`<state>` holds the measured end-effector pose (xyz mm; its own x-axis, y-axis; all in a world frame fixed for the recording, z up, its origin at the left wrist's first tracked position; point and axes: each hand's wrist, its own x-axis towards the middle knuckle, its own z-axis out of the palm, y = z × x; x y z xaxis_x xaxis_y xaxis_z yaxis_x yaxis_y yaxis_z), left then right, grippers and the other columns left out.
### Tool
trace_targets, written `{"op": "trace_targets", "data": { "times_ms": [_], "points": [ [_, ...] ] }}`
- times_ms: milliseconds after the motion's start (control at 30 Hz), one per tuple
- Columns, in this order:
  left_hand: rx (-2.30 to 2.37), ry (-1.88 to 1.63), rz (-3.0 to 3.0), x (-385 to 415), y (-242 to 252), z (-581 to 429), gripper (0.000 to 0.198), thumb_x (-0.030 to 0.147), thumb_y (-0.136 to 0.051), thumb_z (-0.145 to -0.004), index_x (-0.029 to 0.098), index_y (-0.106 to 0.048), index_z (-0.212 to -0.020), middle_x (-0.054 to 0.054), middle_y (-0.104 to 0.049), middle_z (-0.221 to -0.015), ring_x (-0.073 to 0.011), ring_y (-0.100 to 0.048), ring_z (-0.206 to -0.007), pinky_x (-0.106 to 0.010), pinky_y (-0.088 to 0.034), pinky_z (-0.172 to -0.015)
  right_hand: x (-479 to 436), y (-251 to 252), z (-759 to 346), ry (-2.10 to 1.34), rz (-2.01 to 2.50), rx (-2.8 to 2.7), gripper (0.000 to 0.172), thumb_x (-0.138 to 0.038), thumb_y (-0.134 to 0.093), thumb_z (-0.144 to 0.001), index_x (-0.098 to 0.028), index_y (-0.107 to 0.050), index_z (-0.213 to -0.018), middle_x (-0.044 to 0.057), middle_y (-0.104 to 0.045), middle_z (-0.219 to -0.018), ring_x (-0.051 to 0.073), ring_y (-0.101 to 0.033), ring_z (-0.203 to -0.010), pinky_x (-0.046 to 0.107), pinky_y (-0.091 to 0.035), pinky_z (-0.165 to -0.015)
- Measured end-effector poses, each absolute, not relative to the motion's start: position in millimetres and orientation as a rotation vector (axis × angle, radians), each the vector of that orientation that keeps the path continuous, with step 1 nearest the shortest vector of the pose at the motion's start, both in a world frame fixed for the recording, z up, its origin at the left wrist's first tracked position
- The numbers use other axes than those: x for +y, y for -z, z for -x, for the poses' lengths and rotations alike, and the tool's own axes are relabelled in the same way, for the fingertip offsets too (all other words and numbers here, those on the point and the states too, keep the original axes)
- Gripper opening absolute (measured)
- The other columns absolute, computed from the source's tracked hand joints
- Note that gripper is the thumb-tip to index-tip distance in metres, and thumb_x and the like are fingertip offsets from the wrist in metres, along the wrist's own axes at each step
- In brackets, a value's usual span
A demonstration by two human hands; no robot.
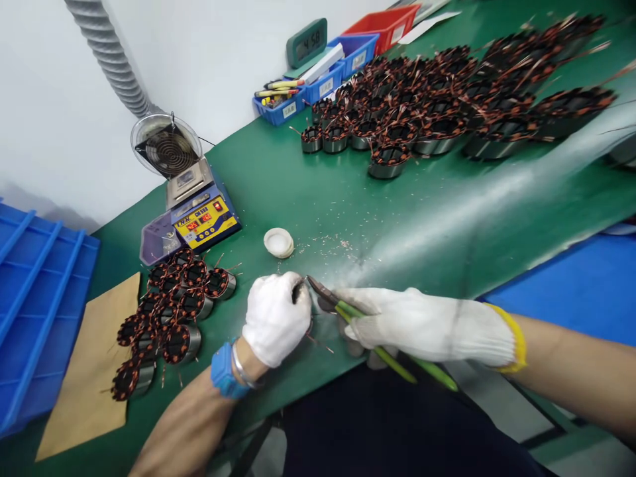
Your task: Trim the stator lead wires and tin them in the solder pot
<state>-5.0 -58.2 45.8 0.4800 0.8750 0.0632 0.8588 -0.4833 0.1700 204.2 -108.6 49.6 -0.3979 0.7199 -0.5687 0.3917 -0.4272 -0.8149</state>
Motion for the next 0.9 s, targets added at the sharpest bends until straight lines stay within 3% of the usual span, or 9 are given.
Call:
{"op": "trace_targets", "data": {
  "times_ms": [267, 467, 633, 800, 900],
  "points": [
    [1.484, -0.236, -2.643, -58.8, -47.4, 3.8, 0.018, 0.018, -0.056, -0.091, 0.023, -0.072, -0.084, -0.004, -0.075, -0.08, -0.0234, -0.069, -0.079, -0.035, -0.049, -0.077, -112.4, -41.2, -208.4, -1.95, 1.511, -1.471, 0.049, -0.038, -0.074, -0.077, -0.028, -0.07, -0.125, 0.001, -0.076, -0.084, 0.02, -0.071, -0.066, 0.027, -0.055, -0.061],
    [1.448, -0.271, -2.681, -59.0, -47.6, 3.0, 0.018, 0.017, -0.057, -0.09, 0.023, -0.071, -0.079, -0.004, -0.073, -0.076, -0.0236, -0.068, -0.076, -0.036, -0.049, -0.075, -112.3, -44.2, -202.4, -1.972, 1.56, -1.399, 0.04, -0.034, -0.07, -0.081, -0.023, -0.066, -0.119, 0.003, -0.074, -0.081, 0.02, -0.07, -0.062, 0.029, -0.055, -0.058],
    [1.402, -0.203, -2.709, -59.3, -52.9, 3.6, 0.018, 0.016, -0.058, -0.092, 0.023, -0.07, -0.08, -0.004, -0.074, -0.078, -0.0232, -0.068, -0.079, -0.036, -0.049, -0.076, -115.0, -50.0, -196.5, -1.93, 1.625, -1.339, 0.039, -0.034, -0.07, -0.081, -0.022, -0.064, -0.118, -0.001, -0.066, -0.066, 0.019, -0.067, -0.058, 0.03, -0.056, -0.057],
    [1.448, -0.057, -2.94, -80.7, -73.0, 3.8, 0.025, 0.043, -0.065, -0.096, 0.019, -0.071, -0.091, -0.012, -0.072, -0.092, -0.0317, -0.065, -0.088, -0.042, -0.049, -0.072, -119.6, -44.2, -202.3, -1.884, 1.644, -1.254, 0.047, -0.04, -0.073, -0.079, -0.022, -0.064, -0.121, -0.002, -0.064, -0.064, 0.019, -0.064, -0.057, 0.03, -0.054, -0.056],
    [1.376, 0.205, -2.974, -90.5, -81.2, 9.3, 0.019, 0.036, -0.065, -0.096, 0.018, -0.07, -0.092, -0.011, -0.069, -0.087, -0.0282, -0.063, -0.076, -0.04, -0.049, -0.066, -117.4, -41.8, -207.9, -1.829, 1.538, -1.171, 0.054, -0.041, -0.072, -0.076, -0.019, -0.06, -0.124, -0.001, -0.062, -0.07, 0.018, -0.061, -0.061, 0.029, -0.049, -0.056]
  ]
}}
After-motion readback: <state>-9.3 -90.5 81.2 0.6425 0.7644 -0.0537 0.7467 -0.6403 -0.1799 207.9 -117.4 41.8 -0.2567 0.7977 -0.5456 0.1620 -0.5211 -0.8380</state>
